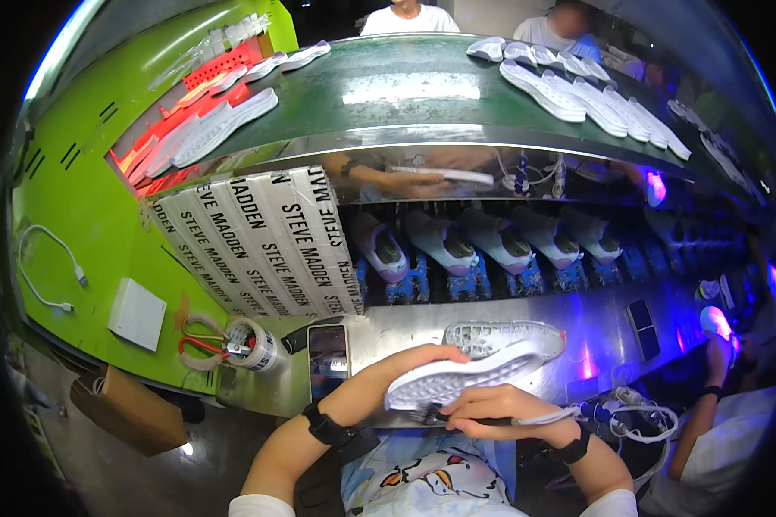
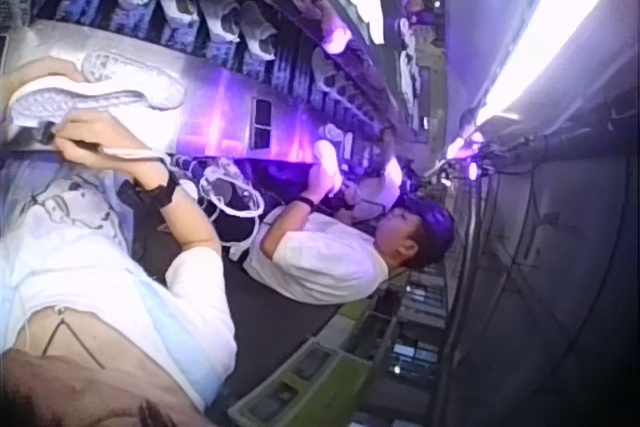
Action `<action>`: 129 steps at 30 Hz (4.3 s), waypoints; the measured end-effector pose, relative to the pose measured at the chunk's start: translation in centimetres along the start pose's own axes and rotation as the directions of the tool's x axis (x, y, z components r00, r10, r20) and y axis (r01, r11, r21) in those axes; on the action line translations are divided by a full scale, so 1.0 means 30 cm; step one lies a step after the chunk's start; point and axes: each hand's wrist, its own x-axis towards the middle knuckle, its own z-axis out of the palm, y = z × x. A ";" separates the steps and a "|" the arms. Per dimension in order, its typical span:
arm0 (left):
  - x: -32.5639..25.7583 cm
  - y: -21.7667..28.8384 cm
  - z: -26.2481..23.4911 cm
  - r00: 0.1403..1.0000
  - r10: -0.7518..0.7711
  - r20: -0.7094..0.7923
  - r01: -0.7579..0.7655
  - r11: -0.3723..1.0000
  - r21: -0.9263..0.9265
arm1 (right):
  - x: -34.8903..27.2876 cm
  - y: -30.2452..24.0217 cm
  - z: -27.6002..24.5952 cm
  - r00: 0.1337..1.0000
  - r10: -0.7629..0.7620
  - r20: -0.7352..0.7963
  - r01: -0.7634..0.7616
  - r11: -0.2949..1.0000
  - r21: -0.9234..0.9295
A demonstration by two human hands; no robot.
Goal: The person uses a small brush to scrub the soles of white shoes on a factory assembly line. They repeatedly pick up shoes from a conveyor belt, scrub the bottom surface, and place them back on the belt.
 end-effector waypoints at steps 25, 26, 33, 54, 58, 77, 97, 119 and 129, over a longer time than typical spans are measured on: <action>0.011 -0.385 0.108 0.969 -0.142 -0.201 -0.156 0.278 -0.948 | 0.097 -0.003 0.010 0.504 0.585 -0.635 -0.094 0.768 0.633; 0.011 -0.400 0.108 0.980 -0.098 -0.170 -0.141 0.255 -0.957 | 0.114 0.006 0.019 0.481 0.613 -0.627 -0.074 0.741 0.668; 0.008 -0.452 0.090 0.996 0.029 -0.081 -0.085 0.208 -0.974 | 0.185 0.055 0.096 0.529 0.606 -0.594 -0.027 0.712 0.702; 0.204 0.421 -0.343 0.929 0.302 -0.213 -0.268 0.151 -0.952 | -0.130 -0.268 -0.027 0.672 -0.004 -0.741 0.092 0.993 0.078; 0.370 0.537 -0.241 0.843 0.321 -0.432 -0.527 0.656 -0.541 | -0.173 -0.149 0.040 0.632 0.207 -0.747 0.054 0.949 0.309; 0.707 0.663 -0.246 0.710 0.533 -0.461 -0.163 0.761 0.628 | -0.228 -0.093 0.069 0.283 0.617 -0.735 0.086 0.746 0.660; 0.117 -0.332 0.003 0.996 -0.006 -0.086 -0.075 0.437 -0.896 | -0.090 -0.095 0.032 0.488 0.590 -0.643 -0.048 0.754 0.655; 0.023 -0.332 0.023 0.997 -0.055 0.058 0.076 0.414 -0.907 | -0.045 -0.073 0.124 0.988 0.146 -0.042 -0.132 0.964 0.232; 0.180 -0.241 0.038 0.743 -0.469 0.478 0.587 0.799 -0.129 | -0.082 -0.114 0.017 0.987 -0.029 0.155 0.064 0.972 -0.225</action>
